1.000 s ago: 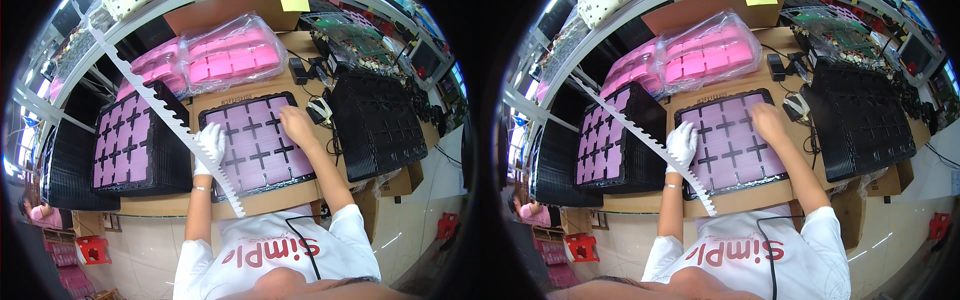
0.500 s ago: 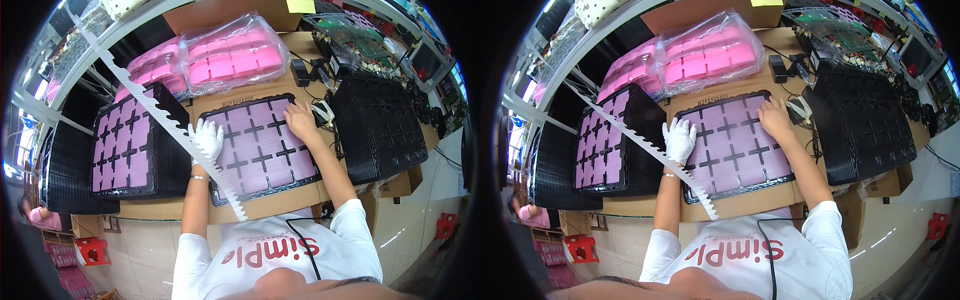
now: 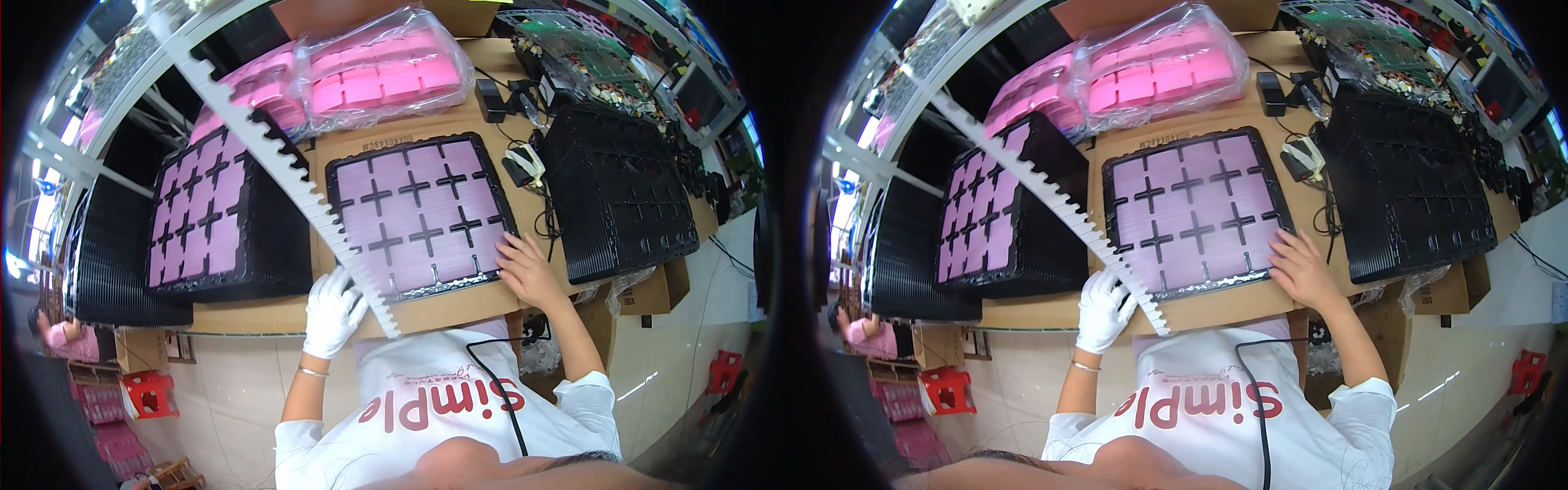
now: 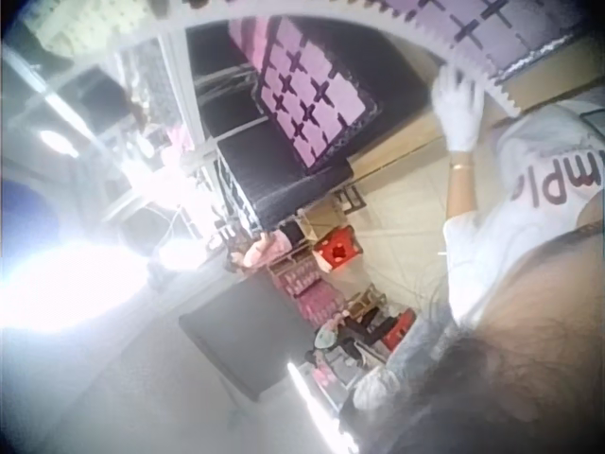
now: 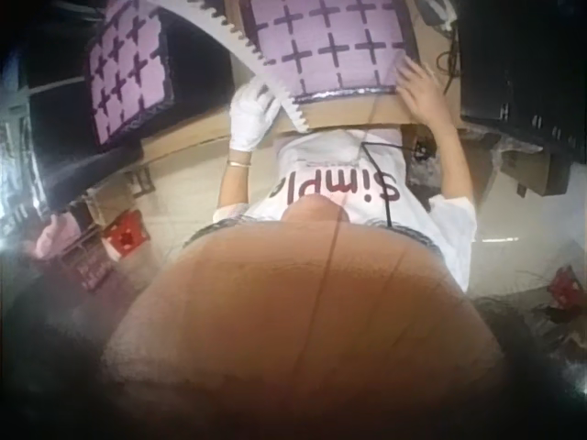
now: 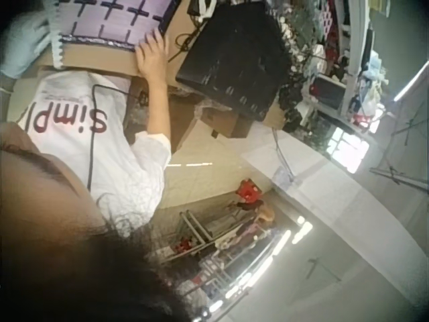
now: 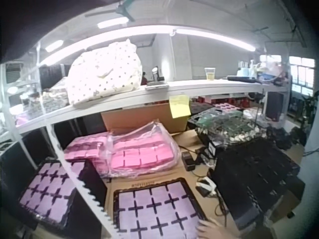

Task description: The person assembles black plastic trays by placing pink foam inserts into them. They then use a handheld tool to press down on the foam, securing it within the tray's compartments. The person repeats this process for multiple trays, stacking the completed units to the side.

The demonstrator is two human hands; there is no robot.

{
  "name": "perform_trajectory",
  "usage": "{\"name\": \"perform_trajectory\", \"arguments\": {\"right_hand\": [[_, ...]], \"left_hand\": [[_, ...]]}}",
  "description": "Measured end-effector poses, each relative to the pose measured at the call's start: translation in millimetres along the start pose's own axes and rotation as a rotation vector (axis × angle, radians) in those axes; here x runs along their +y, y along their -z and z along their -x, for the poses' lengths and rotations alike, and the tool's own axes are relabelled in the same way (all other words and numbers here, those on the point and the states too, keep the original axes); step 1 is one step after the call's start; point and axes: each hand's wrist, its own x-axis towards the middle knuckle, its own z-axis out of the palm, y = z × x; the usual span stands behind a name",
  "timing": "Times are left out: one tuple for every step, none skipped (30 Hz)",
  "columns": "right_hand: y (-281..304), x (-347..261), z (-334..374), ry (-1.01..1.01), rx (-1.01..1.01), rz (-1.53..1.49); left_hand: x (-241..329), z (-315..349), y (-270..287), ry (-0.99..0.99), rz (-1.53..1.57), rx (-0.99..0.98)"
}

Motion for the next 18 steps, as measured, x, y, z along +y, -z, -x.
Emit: {"name": "perform_trajectory", "arguments": {"right_hand": [[-7.7, 8.4, 5.5, -0.056, 0.053, -0.072], [-11.7, 13.4, 6.5, -0.109, 0.103, -0.141], [-13.2, 15.9, 6.1, -0.167, 0.103, -0.229], [-21.5, 16.0, 7.9, -0.253, 0.135, -0.351], [-33.9, 16.3, 7.0, -0.335, 0.168, -0.473], [-40.5, 16.4, 6.6, -0.419, 0.201, -0.595], [-37.5, 19.5, 8.2, -0.395, 0.094, -0.532], [-38.8, 20.3, 9.9, -0.399, 0.122, -0.619], [-40.9, 21.3, 10.3, -0.401, 0.149, -0.706], [-42.7, 22.5, 9.5, -0.399, 0.174, -0.791], [-45.1, 22.5, 7.7, -0.395, 0.191, -0.818], [-45.0, 23.2, 8.9, -0.396, 0.21, -0.825], [-47.5, 22.4, 8.4, -0.397, 0.231, -0.812], [-48.7, 23.6, 8.9, -0.402, 0.256, -0.784], [-50.8, 24.0, 9.7, -0.41, 0.281, -0.754], [-53.0, 25.2, 10.9, -0.418, 0.3, -0.727], [-54.3, 26.6, 13.7, -0.433, 0.323, -0.695], [-53.4, 28.2, 18.3, -0.448, 0.348, -0.658]], "left_hand": [[1.5, 0.4, -3.6, 0.139, 0.123, 0.026], [2.0, 3.5, -12.2, 0.28, 0.248, 0.058], [-2.6, 21.1, -39.9, 0.396, 0.155, 0.279], [-5.4, 24.4, -48.4, 0.531, 0.438, 0.288], [-8.1, 21.5, -52.1, 0.66, 0.721, 0.297], [-10.1, 16.8, -52.9, 0.783, 1.006, 0.303], [-9.3, 6.1, -36.0, 0.852, 1.006, 0.238], [-12.1, -2.3, -27.3, 0.894, 1.134, 0.287], [-4.7, -9.3, -20.0, 0.874, 1.131, 0.302], [4.3, -18.4, -12.2, 0.852, 1.131, 0.325], [4.8, -25.4, -5.8, 0.776, 1.175, 0.292], [3.6, -32.6, -0.7, 0.699, 1.216, 0.262], [-1.4, -38.3, 0.1, 0.594, 1.104, 0.323], [3.6, -46.9, 11.9, 0.537, 1.07, 0.349], [9.1, -55.8, 24.0, 0.481, 1.033, 0.374], [17.9, -59.9, 45.7, 0.421, 0.887, 0.409], [25.3, -62.7, 71.7, 0.416, 0.697, 0.473], [30.9, -68.7, 91.2, 0.392, 0.523, 0.523]]}}
